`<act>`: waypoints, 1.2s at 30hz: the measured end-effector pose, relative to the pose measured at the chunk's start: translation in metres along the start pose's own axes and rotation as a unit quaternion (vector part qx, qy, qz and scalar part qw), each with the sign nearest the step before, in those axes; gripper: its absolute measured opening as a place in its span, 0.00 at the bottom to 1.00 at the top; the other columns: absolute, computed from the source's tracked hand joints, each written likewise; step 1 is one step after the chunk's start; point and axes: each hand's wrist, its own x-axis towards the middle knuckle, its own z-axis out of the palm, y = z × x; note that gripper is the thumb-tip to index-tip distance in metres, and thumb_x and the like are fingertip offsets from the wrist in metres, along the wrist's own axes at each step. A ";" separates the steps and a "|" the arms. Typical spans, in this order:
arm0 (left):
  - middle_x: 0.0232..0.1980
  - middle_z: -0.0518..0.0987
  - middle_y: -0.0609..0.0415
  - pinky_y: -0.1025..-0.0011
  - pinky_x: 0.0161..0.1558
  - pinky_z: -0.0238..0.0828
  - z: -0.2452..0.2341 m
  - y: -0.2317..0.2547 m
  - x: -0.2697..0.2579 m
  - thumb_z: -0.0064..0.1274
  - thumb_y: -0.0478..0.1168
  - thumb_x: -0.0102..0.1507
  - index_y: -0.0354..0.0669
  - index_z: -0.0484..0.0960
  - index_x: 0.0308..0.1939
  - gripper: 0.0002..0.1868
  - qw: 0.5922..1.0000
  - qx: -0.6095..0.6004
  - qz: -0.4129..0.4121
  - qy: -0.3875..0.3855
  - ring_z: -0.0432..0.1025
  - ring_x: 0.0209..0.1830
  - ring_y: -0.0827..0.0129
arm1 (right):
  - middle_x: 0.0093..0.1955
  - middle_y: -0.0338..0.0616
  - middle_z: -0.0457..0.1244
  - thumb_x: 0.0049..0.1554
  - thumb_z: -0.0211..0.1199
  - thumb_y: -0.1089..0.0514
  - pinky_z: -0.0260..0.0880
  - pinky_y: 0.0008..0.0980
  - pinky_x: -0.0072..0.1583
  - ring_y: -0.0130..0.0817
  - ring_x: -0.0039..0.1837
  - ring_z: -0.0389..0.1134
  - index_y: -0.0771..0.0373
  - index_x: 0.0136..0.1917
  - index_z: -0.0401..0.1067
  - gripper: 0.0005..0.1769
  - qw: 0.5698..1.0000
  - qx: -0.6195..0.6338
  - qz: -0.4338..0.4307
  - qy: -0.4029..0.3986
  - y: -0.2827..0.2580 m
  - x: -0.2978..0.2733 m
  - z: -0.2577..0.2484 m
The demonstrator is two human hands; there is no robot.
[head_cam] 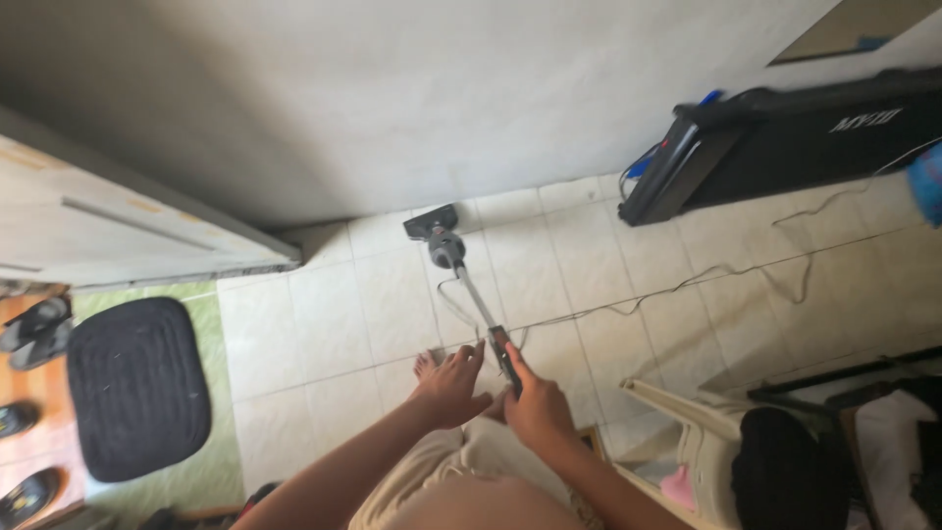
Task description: The person vacuums the tiled floor of a cluttered room using a corded stick vacuum. They move the vacuum back and forth across the floor, navigating around furniture, a treadmill, and a bed.
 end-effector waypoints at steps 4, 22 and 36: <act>0.78 0.54 0.45 0.59 0.45 0.81 -0.031 0.005 0.032 0.61 0.46 0.62 0.49 0.33 0.82 0.58 0.999 -0.043 0.008 0.015 0.65 0.67 0.53 | 0.35 0.49 0.69 0.61 0.54 0.51 0.69 0.39 0.42 0.43 0.34 0.68 0.30 0.83 0.49 0.39 0.997 0.052 0.036 -0.040 -0.024 -0.001 -0.014; 0.45 0.79 0.53 0.59 0.43 0.80 -0.010 -0.029 0.172 0.56 0.38 0.64 0.52 0.82 0.46 0.07 0.971 -0.033 0.112 0.210 0.76 0.44 0.57 | 0.31 0.39 0.66 0.64 0.53 0.54 0.67 0.25 0.29 0.27 0.27 0.60 0.29 0.83 0.48 0.38 0.996 0.004 0.083 -0.041 -0.022 0.012 -0.077; 0.32 0.56 0.57 0.70 0.32 0.54 0.029 0.130 0.117 0.40 0.53 0.68 0.55 0.65 0.38 0.10 0.565 -0.762 -0.266 0.171 0.52 0.32 0.66 | 0.48 0.51 0.67 0.64 0.49 0.48 0.72 0.43 0.52 0.40 0.49 0.68 0.52 0.72 0.69 0.25 0.790 0.563 0.145 -0.195 0.086 0.044 -0.081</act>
